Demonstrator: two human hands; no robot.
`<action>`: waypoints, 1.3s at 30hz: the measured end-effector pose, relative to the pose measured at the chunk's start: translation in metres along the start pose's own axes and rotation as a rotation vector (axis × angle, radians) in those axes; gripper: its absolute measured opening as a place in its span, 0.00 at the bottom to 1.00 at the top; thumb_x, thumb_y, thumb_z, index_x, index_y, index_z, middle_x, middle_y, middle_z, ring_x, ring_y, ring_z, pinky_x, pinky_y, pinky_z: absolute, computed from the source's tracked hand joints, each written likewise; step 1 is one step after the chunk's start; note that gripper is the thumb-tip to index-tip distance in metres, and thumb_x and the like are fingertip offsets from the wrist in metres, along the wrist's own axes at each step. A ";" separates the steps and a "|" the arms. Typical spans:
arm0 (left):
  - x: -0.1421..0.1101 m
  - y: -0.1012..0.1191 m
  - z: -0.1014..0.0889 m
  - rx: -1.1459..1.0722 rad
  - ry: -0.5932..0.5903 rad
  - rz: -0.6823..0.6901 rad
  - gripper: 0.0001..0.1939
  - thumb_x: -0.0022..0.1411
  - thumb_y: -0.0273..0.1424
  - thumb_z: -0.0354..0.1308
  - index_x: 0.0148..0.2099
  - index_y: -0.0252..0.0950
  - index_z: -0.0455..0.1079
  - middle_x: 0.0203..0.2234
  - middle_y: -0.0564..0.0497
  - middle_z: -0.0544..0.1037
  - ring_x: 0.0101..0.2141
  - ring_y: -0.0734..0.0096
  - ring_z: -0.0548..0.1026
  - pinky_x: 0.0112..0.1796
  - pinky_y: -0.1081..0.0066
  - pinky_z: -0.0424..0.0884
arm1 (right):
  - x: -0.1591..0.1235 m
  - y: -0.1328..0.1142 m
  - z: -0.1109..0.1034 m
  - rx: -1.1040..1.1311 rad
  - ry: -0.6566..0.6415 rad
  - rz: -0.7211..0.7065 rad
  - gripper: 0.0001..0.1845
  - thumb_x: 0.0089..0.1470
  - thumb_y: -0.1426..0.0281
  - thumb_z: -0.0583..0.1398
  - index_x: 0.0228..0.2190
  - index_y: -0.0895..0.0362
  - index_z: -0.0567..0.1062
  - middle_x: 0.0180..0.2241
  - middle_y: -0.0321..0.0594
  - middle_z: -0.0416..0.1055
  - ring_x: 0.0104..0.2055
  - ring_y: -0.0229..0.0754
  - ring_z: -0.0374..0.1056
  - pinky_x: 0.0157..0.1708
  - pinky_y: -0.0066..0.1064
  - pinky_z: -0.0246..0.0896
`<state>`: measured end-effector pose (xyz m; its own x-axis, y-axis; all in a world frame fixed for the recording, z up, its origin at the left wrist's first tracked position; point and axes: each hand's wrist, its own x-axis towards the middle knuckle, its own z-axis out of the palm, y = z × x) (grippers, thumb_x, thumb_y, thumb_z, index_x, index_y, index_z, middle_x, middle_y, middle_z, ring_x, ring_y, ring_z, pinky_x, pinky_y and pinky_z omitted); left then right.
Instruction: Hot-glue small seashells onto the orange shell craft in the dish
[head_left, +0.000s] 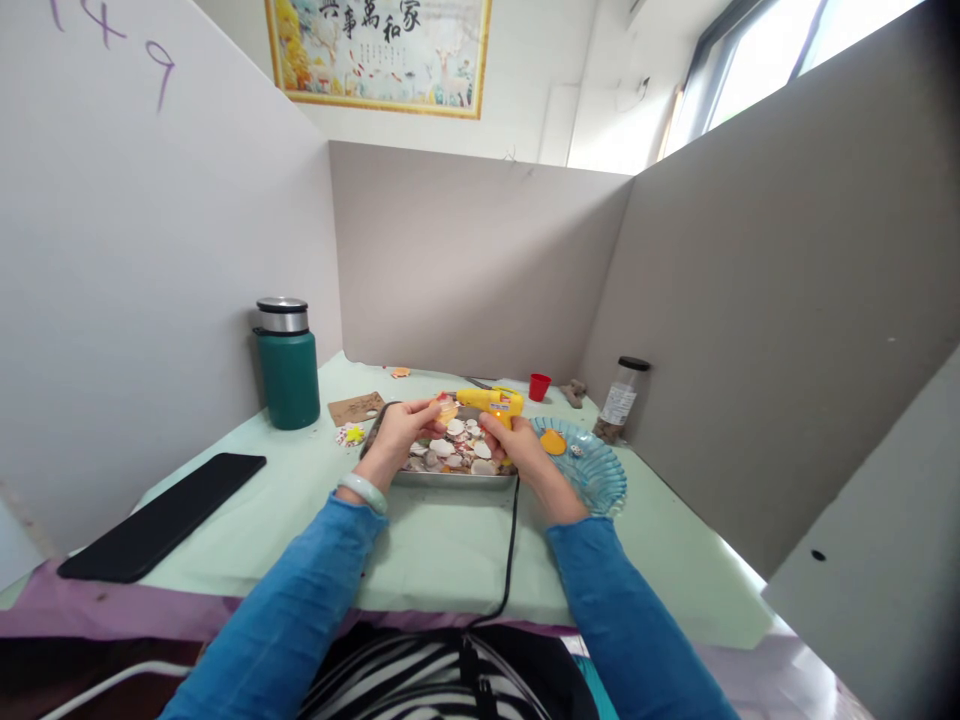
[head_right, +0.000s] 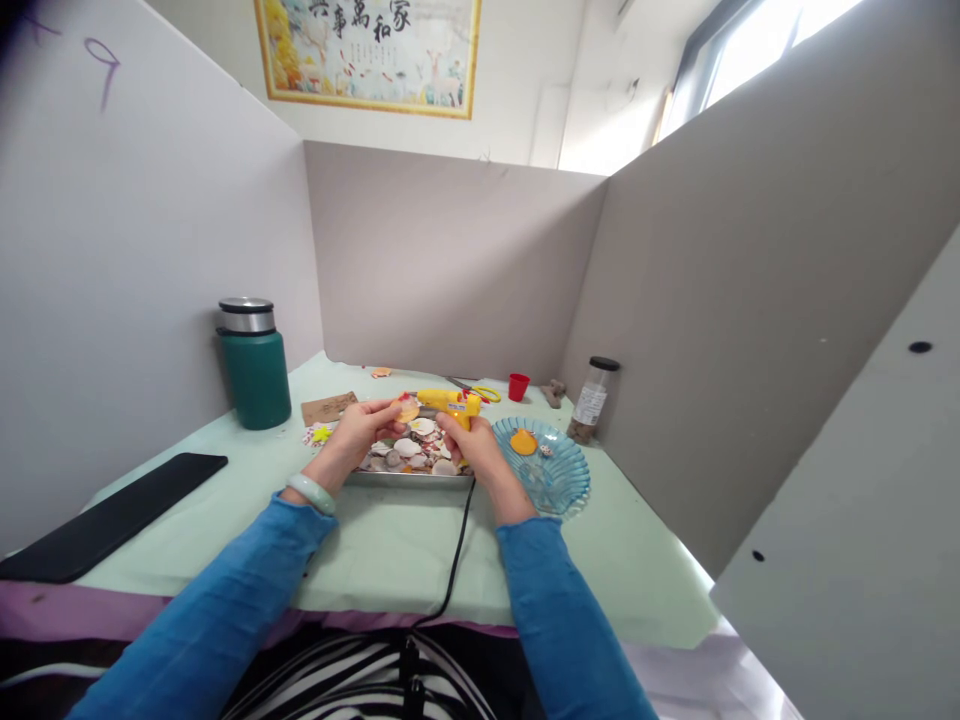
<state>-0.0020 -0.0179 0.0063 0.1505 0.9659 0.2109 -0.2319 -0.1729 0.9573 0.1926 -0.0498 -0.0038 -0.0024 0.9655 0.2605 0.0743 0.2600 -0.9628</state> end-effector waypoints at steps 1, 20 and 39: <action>-0.001 0.000 0.000 0.004 -0.004 0.005 0.24 0.42 0.40 0.73 0.38 0.27 0.78 0.27 0.44 0.79 0.24 0.73 0.75 0.29 0.73 0.73 | 0.001 0.001 0.000 0.002 0.002 0.002 0.25 0.45 0.49 0.64 0.17 0.56 0.66 0.14 0.31 0.61 0.13 0.30 0.54 0.14 0.26 0.52; 0.002 -0.002 -0.002 -0.055 -0.010 0.009 0.24 0.42 0.40 0.73 0.38 0.27 0.79 0.26 0.46 0.79 0.24 0.74 0.75 0.30 0.72 0.73 | 0.001 0.000 -0.004 0.062 -0.048 0.016 0.24 0.45 0.49 0.65 0.20 0.55 0.65 0.15 0.30 0.61 0.14 0.30 0.52 0.14 0.26 0.52; 0.001 -0.004 0.001 0.012 0.005 0.004 0.22 0.44 0.37 0.72 0.39 0.27 0.77 0.25 0.46 0.79 0.24 0.71 0.76 0.28 0.72 0.74 | 0.001 -0.001 -0.002 0.094 -0.029 0.043 0.24 0.43 0.49 0.66 0.20 0.55 0.66 0.15 0.29 0.61 0.14 0.30 0.52 0.13 0.25 0.50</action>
<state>0.0001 -0.0167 0.0024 0.1447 0.9660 0.2142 -0.2208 -0.1795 0.9587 0.1950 -0.0491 -0.0025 -0.0302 0.9755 0.2179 -0.0194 0.2174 -0.9759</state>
